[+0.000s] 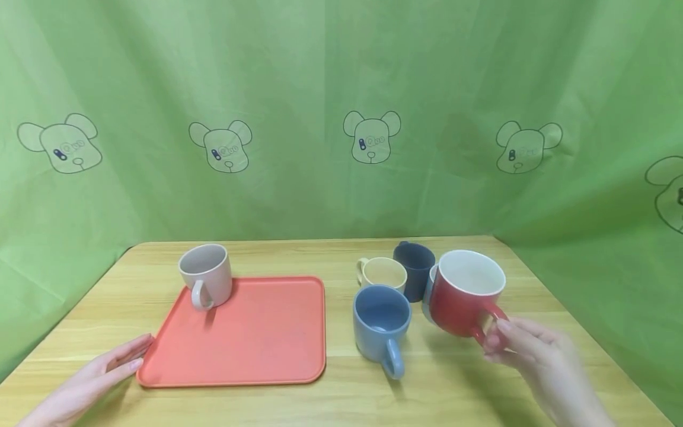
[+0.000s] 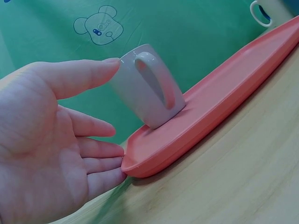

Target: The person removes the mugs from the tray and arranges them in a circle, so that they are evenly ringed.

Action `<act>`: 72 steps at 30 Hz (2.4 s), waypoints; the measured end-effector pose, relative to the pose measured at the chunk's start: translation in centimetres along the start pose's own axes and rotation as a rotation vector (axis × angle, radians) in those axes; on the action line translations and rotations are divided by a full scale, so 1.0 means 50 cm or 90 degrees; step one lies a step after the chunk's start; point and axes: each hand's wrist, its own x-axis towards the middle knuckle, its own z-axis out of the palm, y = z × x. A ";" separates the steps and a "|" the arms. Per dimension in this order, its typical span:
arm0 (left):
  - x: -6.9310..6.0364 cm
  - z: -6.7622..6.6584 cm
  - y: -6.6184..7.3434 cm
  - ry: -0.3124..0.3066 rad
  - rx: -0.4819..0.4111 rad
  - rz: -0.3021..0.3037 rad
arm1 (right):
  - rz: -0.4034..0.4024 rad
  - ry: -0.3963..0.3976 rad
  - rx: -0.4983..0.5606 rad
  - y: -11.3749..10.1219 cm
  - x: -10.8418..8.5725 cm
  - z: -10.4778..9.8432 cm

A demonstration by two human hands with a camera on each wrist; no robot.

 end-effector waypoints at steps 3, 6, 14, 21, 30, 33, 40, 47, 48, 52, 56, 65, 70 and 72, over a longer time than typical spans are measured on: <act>0.000 -0.001 -0.002 0.002 0.002 0.007 | 0.010 0.005 0.034 0.017 -0.019 -0.017; 0.000 -0.003 -0.006 0.004 0.004 0.018 | 0.029 0.022 0.065 0.032 -0.033 -0.028; 0.000 -0.005 -0.011 0.002 -0.006 0.027 | 0.101 0.122 0.044 0.070 -0.059 -0.039; -0.001 -0.004 -0.010 0.007 -0.004 0.012 | 0.175 0.212 -0.011 0.089 -0.061 -0.020; 0.002 -0.002 -0.011 0.002 0.009 -0.001 | 0.163 0.219 0.034 0.105 -0.063 -0.012; 0.002 -0.002 -0.014 0.000 0.012 0.003 | 0.174 0.224 0.035 0.108 -0.065 -0.013; 0.000 -0.003 -0.018 0.000 -0.004 0.023 | 0.201 0.082 0.113 0.104 -0.061 -0.030; 0.003 -0.004 -0.013 -0.006 0.004 -0.002 | 0.245 -0.025 0.030 0.094 -0.050 -0.044; 0.002 -0.004 -0.012 -0.007 0.005 -0.002 | 0.254 -0.014 -0.003 0.093 -0.050 -0.043; 0.002 -0.003 -0.011 -0.009 0.007 -0.001 | 0.264 0.032 -0.099 0.092 -0.049 -0.037; 0.001 -0.002 -0.012 -0.008 0.007 0.001 | 0.280 0.112 -0.255 0.085 -0.047 -0.025; 0.000 -0.002 -0.012 -0.006 0.009 0.003 | 0.216 0.189 -0.516 0.027 -0.040 -0.029; -0.004 -0.001 -0.009 0.000 0.016 0.004 | 0.157 0.179 -0.565 -0.014 -0.017 -0.019; -0.005 -0.001 -0.009 -0.002 0.015 0.001 | 0.170 0.171 -0.592 -0.029 -0.005 -0.010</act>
